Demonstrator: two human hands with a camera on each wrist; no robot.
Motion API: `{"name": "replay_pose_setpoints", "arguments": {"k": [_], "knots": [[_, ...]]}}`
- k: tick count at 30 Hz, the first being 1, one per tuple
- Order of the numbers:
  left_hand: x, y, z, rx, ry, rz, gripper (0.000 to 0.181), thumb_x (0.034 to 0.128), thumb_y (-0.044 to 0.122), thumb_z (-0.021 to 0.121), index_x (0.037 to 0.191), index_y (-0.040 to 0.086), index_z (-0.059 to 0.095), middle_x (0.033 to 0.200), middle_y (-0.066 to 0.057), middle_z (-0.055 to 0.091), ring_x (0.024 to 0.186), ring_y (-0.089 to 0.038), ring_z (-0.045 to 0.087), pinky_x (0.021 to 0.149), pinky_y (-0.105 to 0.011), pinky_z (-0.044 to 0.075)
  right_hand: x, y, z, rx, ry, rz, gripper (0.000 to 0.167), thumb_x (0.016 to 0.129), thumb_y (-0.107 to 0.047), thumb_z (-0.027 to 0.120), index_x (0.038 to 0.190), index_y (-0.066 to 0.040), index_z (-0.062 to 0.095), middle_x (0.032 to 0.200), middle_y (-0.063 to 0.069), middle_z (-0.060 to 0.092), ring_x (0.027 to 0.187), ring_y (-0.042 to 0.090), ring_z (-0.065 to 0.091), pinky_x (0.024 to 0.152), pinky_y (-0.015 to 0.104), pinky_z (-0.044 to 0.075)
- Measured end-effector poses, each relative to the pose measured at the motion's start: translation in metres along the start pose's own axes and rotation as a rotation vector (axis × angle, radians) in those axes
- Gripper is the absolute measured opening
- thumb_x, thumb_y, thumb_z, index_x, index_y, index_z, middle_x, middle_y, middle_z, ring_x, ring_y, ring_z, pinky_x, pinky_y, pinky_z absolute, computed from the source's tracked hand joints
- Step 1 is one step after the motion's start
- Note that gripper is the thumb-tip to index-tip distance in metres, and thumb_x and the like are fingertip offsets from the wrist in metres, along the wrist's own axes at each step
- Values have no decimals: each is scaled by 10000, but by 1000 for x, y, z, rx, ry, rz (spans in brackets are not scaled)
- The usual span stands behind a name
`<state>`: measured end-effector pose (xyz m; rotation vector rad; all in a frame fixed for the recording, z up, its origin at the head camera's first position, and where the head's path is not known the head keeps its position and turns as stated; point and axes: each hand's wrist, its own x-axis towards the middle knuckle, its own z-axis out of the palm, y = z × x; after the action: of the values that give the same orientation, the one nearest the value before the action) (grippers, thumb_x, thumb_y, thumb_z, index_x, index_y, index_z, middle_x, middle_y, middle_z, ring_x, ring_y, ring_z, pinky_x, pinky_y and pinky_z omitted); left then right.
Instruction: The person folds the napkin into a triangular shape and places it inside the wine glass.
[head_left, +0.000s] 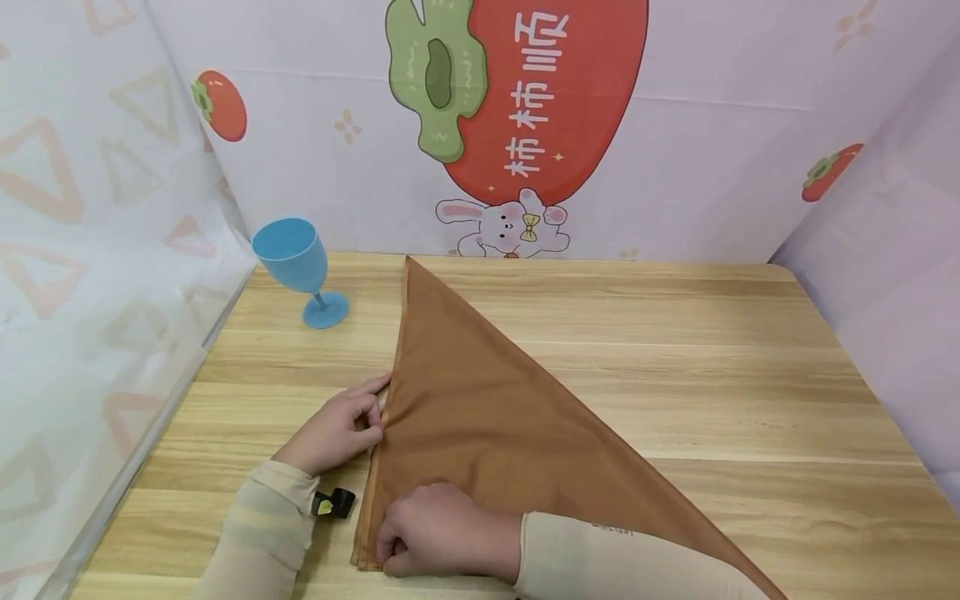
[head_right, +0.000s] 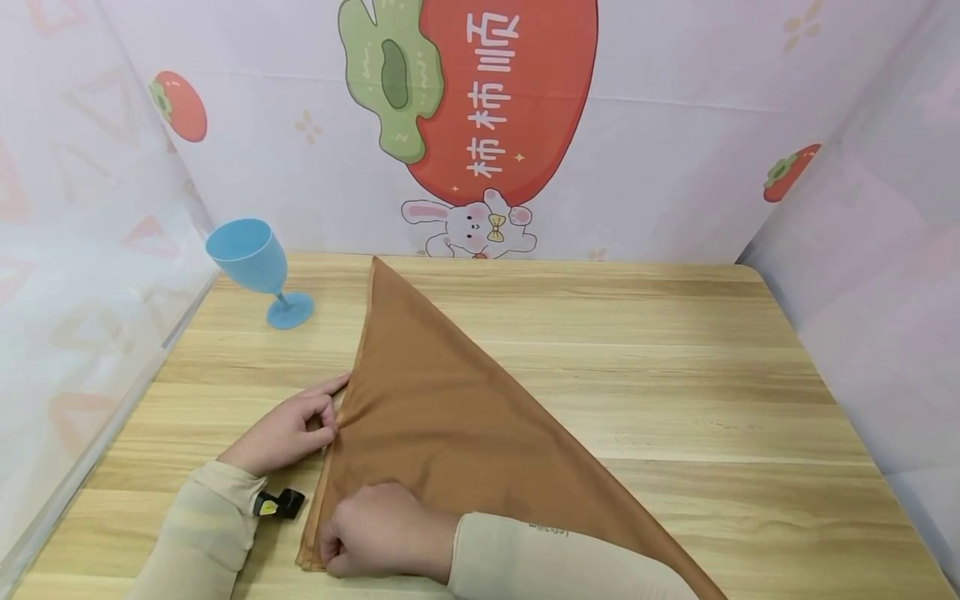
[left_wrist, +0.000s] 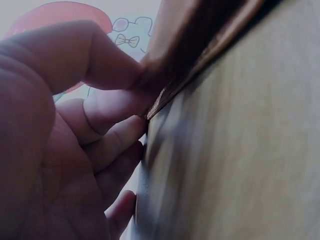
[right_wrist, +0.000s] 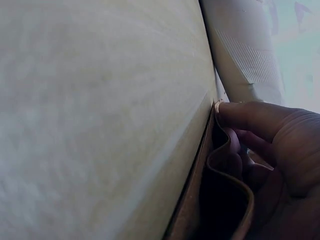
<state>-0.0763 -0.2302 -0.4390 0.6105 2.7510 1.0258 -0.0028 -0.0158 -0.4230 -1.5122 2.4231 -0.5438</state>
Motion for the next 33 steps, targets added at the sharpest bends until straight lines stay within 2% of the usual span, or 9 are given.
{"name": "replay_pose_setpoints", "arguments": {"k": [3, 6, 9, 11, 15, 21, 24, 27, 33], "knots": [[-1, 0, -1, 14, -5, 9, 286, 817, 16, 707, 700, 224, 549, 1544, -176, 419, 1401, -396, 411, 1034, -512, 426, 0, 0, -3, 26, -8, -10, 141, 838, -269, 773, 736, -351, 721, 675, -295, 531, 578, -179, 383, 556, 55, 316], [-2, 1, -1, -3, -2, -9, 263, 811, 5, 719, 765, 185, 532, 1540, -164, 430, 1389, -390, 428, 993, -472, 438, -5, 1, -6, 62, 13, -50, 85, 846, -255, 773, 790, -306, 734, 722, -259, 540, 627, -193, 381, 612, 26, 325], [-4, 2, -3, -29, 7, -33, 286, 808, -18, 724, 852, 127, 482, 1525, -154, 455, 1367, -379, 453, 922, -436, 421, -12, 4, -11, 144, 54, -86, 29, 873, -224, 764, 873, -249, 748, 793, -207, 564, 690, -186, 403, 682, -3, 340], [-5, 3, -3, -37, 10, -40, 303, 806, -32, 724, 908, 112, 478, 1517, -150, 468, 1358, -376, 463, 929, -445, 423, -19, 7, -14, 206, 87, -85, 35, 885, -199, 759, 918, -209, 750, 847, -170, 600, 739, -164, 443, 728, -7, 349], [-6, 4, -3, -40, 4, -13, 325, 819, -31, 734, 1070, 95, 571, 1523, -181, 447, 1382, -411, 426, 1066, -545, 390, -37, 18, -24, 294, 153, -36, 67, 899, -176, 757, 958, -150, 742, 911, -101, 652, 801, -85, 538, 771, 20, 385], [-4, 14, -3, 45, 8, 7, 505, 827, 90, 813, 1284, 64, 600, 1551, -208, 392, 1407, -431, 377, 1116, -592, 327, -64, 33, -33, 281, 201, 60, 159, 921, -185, 743, 1067, -122, 736, 1055, -74, 688, 993, 4, 623, 909, 141, 458], [-4, 22, -2, 102, 6, 46, 572, 804, 133, 846, 1313, 39, 603, 1534, -203, 420, 1402, -425, 387, 1112, -591, 334, -77, 38, -35, 271, 236, 97, 219, 916, -176, 746, 1125, -113, 723, 1152, -71, 683, 1099, 42, 618, 970, 220, 475], [-3, 32, 1, 147, 1, 100, 587, 794, 163, 858, 1312, 30, 617, 1517, -193, 449, 1390, -425, 406, 1103, -602, 338, -91, 43, -36, 266, 299, 104, 240, 892, -156, 770, 1118, -98, 714, 1167, -47, 683, 1113, 81, 622, 977, 271, 490], [-5, 45, 6, 144, -21, 132, 510, 831, 186, 832, 1291, 66, 646, 1521, -126, 467, 1407, -368, 412, 1134, -611, 289, -119, 52, -42, 249, 394, 180, 243, 859, -136, 802, 1083, -131, 709, 1130, -82, 681, 1090, 96, 631, 956, 309, 510]]}}
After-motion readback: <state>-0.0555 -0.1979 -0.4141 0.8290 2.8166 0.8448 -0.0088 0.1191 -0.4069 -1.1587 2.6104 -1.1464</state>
